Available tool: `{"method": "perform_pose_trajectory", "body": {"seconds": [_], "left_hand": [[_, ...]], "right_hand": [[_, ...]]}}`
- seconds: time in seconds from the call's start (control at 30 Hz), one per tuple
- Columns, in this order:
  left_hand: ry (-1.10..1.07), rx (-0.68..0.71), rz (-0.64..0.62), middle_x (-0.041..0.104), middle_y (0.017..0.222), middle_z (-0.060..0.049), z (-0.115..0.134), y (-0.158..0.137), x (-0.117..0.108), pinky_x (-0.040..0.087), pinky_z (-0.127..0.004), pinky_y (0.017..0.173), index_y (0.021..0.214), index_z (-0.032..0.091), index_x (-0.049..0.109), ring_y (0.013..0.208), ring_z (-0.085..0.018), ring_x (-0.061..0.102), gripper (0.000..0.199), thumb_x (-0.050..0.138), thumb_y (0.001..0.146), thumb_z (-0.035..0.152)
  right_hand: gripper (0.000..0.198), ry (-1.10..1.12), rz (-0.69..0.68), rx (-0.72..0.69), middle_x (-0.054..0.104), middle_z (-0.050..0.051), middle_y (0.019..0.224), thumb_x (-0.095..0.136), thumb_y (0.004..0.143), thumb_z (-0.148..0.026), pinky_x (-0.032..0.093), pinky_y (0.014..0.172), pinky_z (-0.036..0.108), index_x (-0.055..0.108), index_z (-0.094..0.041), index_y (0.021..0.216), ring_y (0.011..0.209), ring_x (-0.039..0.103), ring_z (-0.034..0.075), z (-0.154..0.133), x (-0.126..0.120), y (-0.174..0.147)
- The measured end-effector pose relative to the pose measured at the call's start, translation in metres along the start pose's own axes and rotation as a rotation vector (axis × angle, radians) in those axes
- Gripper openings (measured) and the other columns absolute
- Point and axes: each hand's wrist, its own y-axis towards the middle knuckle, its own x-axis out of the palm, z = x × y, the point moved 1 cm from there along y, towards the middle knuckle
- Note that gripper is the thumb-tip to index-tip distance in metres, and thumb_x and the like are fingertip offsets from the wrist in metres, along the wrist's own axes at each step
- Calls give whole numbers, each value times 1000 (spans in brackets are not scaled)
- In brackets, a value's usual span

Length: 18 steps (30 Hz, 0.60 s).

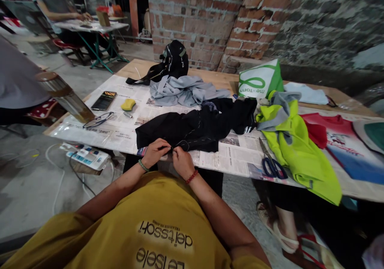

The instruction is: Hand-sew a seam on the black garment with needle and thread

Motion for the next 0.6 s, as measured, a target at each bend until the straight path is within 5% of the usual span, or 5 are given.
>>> {"method": "perform_pose_trajectory", "body": {"seconds": [0.43, 0.6], "left_hand": [[-66, -20, -95, 67, 78, -4, 2, 1, -3, 50, -25, 70, 76, 17, 70, 74, -13, 61, 12, 62, 79, 25], [-97, -118, -48, 67, 88, -4, -1, -1, 0, 50, -25, 74, 92, 17, 67, 81, -14, 62, 17, 62, 76, 20]], "right_hand": [[20, -58, 65, -42, 62, 4, 68, 38, 87, -23, 36, 59, 24, 57, -18, 87, 62, 57, 16, 2, 8, -4], [20, 18, 36, 19, 58, 1, 60, 37, 87, -26, 35, 55, 22, 56, -19, 87, 57, 55, 15, -2, 5, -3]]}}
